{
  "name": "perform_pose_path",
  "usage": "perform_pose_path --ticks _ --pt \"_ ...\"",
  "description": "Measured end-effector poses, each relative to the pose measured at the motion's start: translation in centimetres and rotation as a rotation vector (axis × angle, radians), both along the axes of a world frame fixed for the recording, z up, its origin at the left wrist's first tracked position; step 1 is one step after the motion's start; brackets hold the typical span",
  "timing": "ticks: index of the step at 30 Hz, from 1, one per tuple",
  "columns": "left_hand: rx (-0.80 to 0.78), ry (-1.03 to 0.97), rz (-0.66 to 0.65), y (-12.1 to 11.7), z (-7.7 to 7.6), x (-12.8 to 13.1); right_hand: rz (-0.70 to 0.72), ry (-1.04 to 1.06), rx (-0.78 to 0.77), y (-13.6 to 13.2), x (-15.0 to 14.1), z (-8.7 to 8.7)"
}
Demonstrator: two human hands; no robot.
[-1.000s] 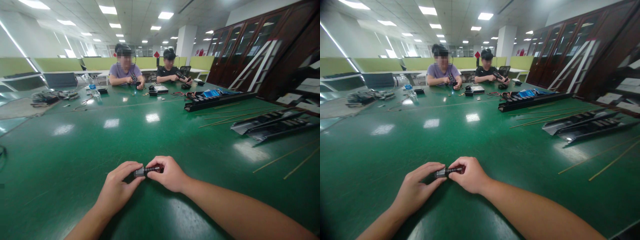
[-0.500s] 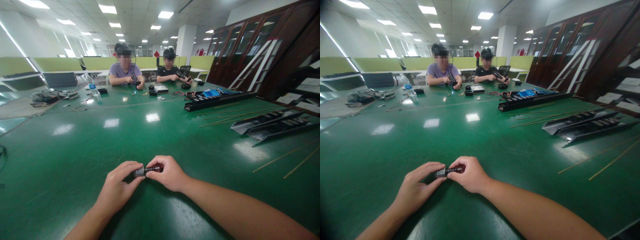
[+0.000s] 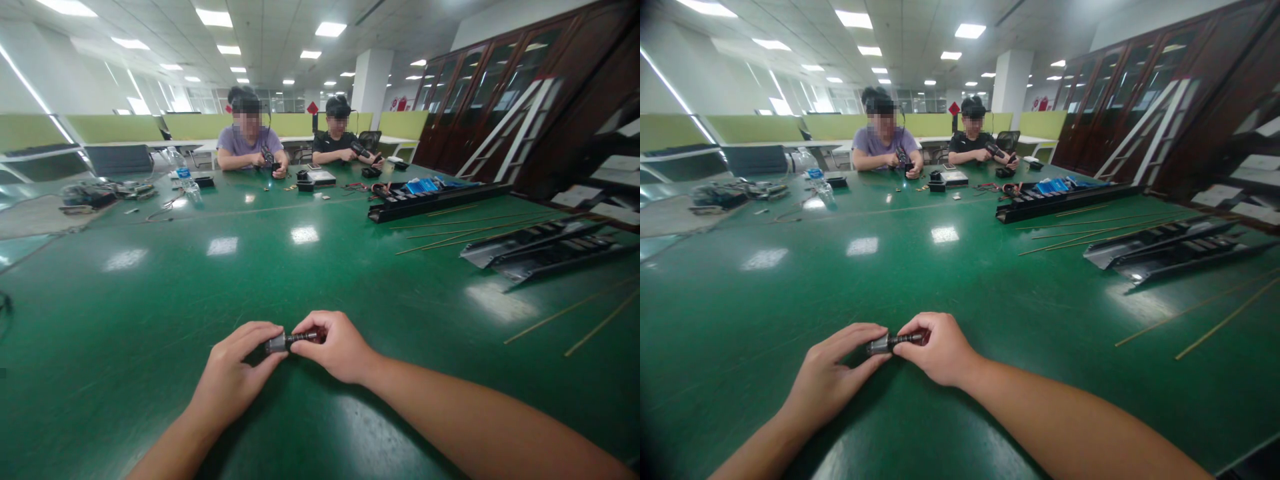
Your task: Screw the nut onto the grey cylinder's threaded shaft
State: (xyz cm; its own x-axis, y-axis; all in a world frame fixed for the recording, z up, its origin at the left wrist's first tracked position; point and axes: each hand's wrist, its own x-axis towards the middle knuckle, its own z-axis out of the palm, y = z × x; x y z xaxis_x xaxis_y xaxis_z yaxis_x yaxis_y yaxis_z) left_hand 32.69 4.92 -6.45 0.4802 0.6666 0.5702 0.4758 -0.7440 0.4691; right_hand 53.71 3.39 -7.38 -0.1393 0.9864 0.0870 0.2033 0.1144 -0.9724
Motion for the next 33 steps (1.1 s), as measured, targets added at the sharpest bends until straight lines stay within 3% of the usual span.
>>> perform_pose_path --ticks 33 --pt "-0.040 0.024 0.022 0.22 0.08 -0.60 -0.017 0.080 -0.070 0.33 0.08 -0.50"
